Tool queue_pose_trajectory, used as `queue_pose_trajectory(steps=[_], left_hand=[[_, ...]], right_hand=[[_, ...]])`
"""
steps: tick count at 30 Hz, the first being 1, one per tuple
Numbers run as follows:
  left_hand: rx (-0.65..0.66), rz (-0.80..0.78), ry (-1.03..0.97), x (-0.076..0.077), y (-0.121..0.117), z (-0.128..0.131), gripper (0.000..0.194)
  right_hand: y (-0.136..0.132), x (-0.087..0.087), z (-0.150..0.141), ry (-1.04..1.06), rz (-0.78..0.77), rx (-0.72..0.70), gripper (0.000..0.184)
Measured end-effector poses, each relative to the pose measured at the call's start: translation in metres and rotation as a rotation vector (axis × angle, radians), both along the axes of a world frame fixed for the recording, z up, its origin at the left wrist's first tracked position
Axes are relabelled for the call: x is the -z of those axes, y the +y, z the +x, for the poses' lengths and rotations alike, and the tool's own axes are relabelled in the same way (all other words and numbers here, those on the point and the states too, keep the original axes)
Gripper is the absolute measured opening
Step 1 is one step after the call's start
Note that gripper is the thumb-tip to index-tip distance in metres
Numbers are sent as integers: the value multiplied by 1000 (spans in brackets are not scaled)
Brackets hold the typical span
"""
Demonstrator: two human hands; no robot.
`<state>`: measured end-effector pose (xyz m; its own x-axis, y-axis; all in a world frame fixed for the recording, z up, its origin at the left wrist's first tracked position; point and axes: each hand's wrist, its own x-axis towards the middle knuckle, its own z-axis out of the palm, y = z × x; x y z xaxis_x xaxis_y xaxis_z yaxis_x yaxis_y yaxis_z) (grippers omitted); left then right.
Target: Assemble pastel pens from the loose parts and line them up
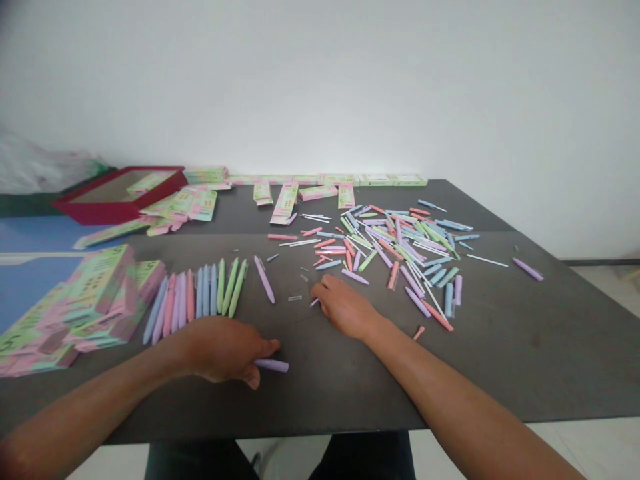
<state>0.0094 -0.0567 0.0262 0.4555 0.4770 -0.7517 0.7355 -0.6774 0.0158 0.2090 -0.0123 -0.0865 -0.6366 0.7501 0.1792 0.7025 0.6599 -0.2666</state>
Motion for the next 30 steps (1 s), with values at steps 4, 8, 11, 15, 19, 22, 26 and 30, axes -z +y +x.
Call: queue_pose_trajectory(steps=[4,8,11,15,19,22,26,30], left_hand=[[-22,0,-7,0,10,-6,55],[-59,30,-58,-2,24,-17,63],[-76,48,-74,-4,31,-23,67],[-76,61,-96,-3,35,-27,69],[-55,50,-114,-1,37,-28,69],[-60,41,-112,0,39,-26,67],[-61,18,-91,2,40,-23,67],[-55,13,-94,4,42,-21,68]], right_hand=[[-1,0,0,-14,4,10,14],[-2,-2,2,71,-1,39,14],[-6,-9,-1,164,-7,90,13],[-20,-20,-11,198,-62,108,12],[-34,-24,-22,185,-138,54,13],[-37,-22,-27,181,-178,65,14],[-36,-18,-31,199,-226,72,14],[-37,-16,-31,214,-272,97,13]])
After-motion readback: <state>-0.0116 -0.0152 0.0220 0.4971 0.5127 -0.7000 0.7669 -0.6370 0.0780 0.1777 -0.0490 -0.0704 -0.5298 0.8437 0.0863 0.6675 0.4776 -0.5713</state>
